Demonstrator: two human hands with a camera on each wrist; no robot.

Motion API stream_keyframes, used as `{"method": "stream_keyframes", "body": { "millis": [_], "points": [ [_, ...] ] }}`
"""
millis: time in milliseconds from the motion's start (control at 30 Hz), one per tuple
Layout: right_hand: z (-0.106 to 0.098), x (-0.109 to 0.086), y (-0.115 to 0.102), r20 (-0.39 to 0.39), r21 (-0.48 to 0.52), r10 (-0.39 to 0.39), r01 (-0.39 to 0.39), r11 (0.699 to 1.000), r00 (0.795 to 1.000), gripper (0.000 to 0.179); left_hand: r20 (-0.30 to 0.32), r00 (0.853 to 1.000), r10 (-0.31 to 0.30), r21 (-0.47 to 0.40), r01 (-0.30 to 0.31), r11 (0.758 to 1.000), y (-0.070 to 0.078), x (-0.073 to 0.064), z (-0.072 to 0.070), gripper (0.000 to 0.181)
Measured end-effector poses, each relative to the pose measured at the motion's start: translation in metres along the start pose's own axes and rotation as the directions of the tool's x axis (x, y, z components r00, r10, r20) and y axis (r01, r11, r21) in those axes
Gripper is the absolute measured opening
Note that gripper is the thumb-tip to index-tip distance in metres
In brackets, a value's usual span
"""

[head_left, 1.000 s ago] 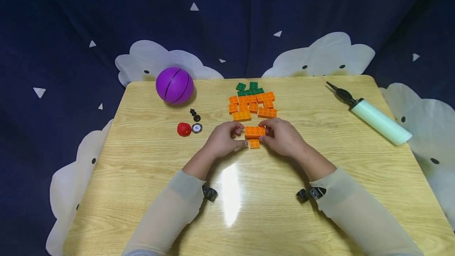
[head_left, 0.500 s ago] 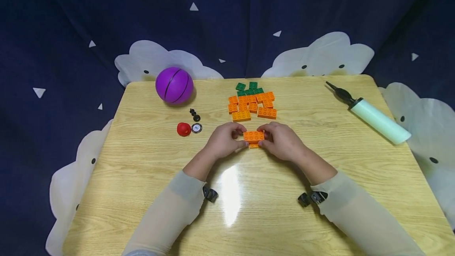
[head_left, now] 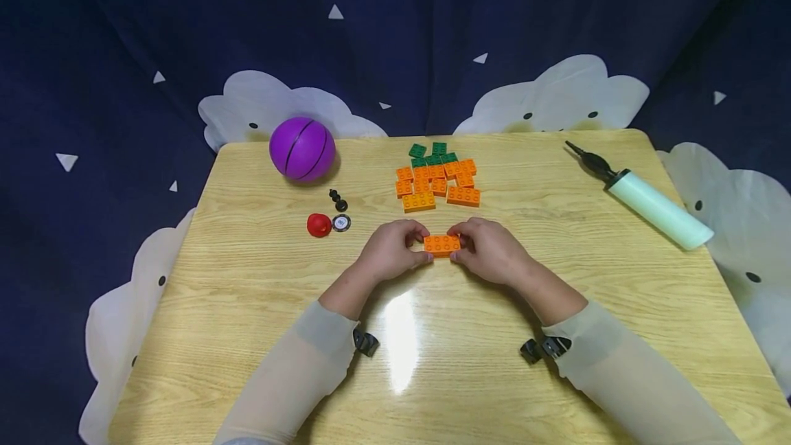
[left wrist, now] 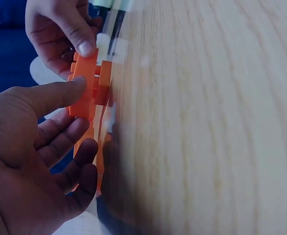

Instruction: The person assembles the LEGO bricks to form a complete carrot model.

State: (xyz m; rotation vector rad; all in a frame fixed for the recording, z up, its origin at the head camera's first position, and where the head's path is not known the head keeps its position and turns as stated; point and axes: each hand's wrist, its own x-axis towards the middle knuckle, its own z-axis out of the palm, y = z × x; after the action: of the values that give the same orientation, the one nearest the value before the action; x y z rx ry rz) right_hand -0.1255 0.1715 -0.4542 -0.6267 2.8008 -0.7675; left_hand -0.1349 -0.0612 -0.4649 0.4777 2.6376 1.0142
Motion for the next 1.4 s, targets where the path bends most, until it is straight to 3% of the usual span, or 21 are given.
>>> {"method": "stream_keyframes", "body": {
  "millis": [667,867,1400],
  "points": [
    [0.004,0.006,0.002,0.019,-0.004,0.028,-0.028,1.0,0.999,0.039,-0.014,1.0,-0.013,0.02,0.014,1.0,-0.002,0.004,0.002,0.033],
    [0.004,0.01,0.005,0.017,-0.005,0.039,-0.038,0.999,0.999,0.039,-0.042,0.999,-0.021,0.013,0.021,1.0,-0.002,0.007,0.003,0.034],
    [-0.009,0.014,0.019,0.07,0.094,0.041,-0.048,0.994,0.997,0.052,-0.043,0.999,-0.024,-0.018,0.023,1.0,-0.001,0.009,0.004,0.035]
  ]
}}
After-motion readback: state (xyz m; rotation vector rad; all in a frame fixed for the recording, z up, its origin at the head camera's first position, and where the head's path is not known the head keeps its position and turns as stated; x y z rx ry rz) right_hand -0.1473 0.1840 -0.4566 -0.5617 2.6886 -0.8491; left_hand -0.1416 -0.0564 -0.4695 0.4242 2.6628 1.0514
